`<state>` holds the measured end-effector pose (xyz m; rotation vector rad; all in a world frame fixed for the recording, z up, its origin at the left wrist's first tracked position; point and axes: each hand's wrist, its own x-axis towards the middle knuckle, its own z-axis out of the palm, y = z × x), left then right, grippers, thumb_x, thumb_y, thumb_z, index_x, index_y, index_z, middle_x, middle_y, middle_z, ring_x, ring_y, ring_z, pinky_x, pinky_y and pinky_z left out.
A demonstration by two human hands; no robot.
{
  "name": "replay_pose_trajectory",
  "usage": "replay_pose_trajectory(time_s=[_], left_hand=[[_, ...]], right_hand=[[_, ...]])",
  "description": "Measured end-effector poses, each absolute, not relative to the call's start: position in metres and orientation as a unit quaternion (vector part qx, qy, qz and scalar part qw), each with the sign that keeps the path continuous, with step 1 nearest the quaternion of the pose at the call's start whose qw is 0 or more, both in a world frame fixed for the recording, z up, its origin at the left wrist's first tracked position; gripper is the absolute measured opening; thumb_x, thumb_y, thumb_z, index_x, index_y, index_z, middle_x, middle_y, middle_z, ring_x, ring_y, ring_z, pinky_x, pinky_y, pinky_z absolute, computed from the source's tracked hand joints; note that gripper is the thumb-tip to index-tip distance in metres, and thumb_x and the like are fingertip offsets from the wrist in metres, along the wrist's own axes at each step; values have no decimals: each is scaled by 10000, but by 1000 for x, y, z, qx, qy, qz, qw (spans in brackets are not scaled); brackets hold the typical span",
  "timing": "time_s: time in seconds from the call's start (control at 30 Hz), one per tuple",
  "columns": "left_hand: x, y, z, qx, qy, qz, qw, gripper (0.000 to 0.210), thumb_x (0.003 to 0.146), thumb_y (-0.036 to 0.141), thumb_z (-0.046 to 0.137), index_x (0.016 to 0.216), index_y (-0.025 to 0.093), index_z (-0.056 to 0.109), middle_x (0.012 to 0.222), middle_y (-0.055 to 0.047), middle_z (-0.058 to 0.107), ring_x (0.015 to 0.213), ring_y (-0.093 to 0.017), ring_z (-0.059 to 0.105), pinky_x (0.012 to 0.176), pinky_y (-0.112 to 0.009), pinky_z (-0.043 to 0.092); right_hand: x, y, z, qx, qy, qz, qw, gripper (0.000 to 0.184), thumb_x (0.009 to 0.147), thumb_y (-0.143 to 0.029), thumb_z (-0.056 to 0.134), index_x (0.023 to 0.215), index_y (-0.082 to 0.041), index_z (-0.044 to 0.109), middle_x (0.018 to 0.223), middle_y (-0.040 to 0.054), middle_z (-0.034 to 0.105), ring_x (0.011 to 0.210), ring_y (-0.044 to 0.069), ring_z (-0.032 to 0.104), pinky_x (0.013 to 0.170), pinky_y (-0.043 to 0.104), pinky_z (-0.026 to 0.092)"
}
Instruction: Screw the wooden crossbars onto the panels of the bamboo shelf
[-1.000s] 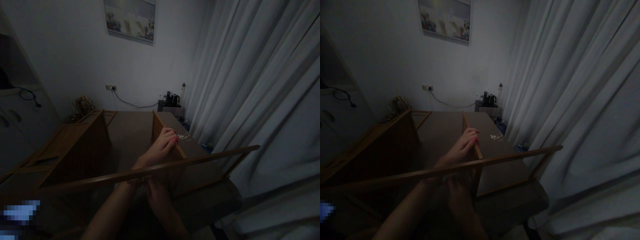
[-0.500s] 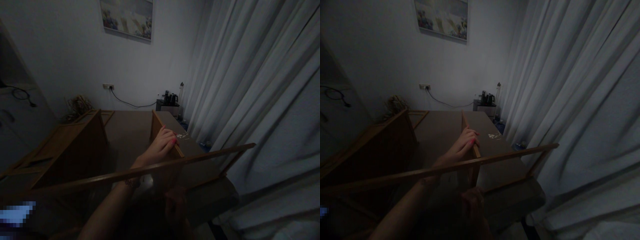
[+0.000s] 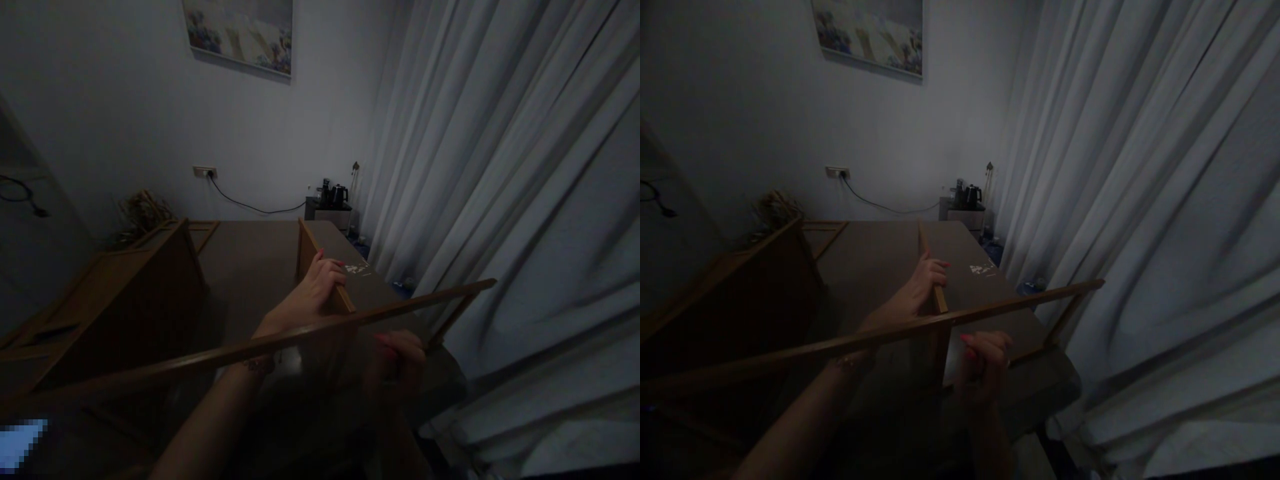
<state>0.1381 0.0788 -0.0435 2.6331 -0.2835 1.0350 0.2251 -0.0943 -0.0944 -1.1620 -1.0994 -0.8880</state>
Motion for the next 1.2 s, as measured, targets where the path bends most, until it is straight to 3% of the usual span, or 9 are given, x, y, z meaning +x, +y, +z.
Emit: replay_pose_trajectory(time_s=[0.23, 0.4, 0.63, 0.9, 1.2], left_hand=[[136, 72, -43, 923, -63, 363, 111, 524, 926, 657, 269, 1117, 187, 402, 1136, -96, 470, 1199, -253, 422, 1215, -580, 72], [137, 72, -45, 925, -42, 369, 82, 381, 990, 507, 242, 1104, 189, 418, 1094, -83, 460, 1154, -245, 409, 1196, -588, 116], [138, 71, -46, 920, -54, 371, 114, 308, 1002, 443, 269, 1099, 192, 418, 1134, -82, 458, 1208, -237, 405, 1222, -566, 51], [143, 71, -47, 904, -90, 378, 178, 349, 992, 510, 251, 1104, 213, 395, 1200, -99, 461, 1314, -241, 368, 1223, -562, 80], [150, 71, -53, 903, -62, 402, 139, 341, 990, 502, 259, 1090, 204, 392, 1146, -93, 441, 1237, -260, 390, 1185, -605, 96]], right_hand=[[228, -87, -94, -502, -487, -398, 594, 113, 986, -238, 449, 970, -214, 559, 784, 1, 566, 694, 136, 555, 716, 338, 426], [230, -85, -92, -498, -494, -386, 599, 112, 981, -238, 454, 984, -217, 564, 797, -1, 580, 703, 137, 564, 704, 331, 429], [228, -84, -87, -490, -507, -400, 586, 104, 978, -205, 468, 996, -214, 570, 800, -5, 607, 711, 133, 577, 720, 326, 415], [224, -83, -82, -502, -512, -406, 567, 95, 965, -171, 487, 997, -207, 570, 782, -18, 592, 699, 124, 569, 738, 320, 396], [222, -82, -93, -523, -484, -354, 607, 82, 957, -206, 505, 959, -206, 588, 797, -2, 558, 735, 140, 559, 727, 325, 427]])
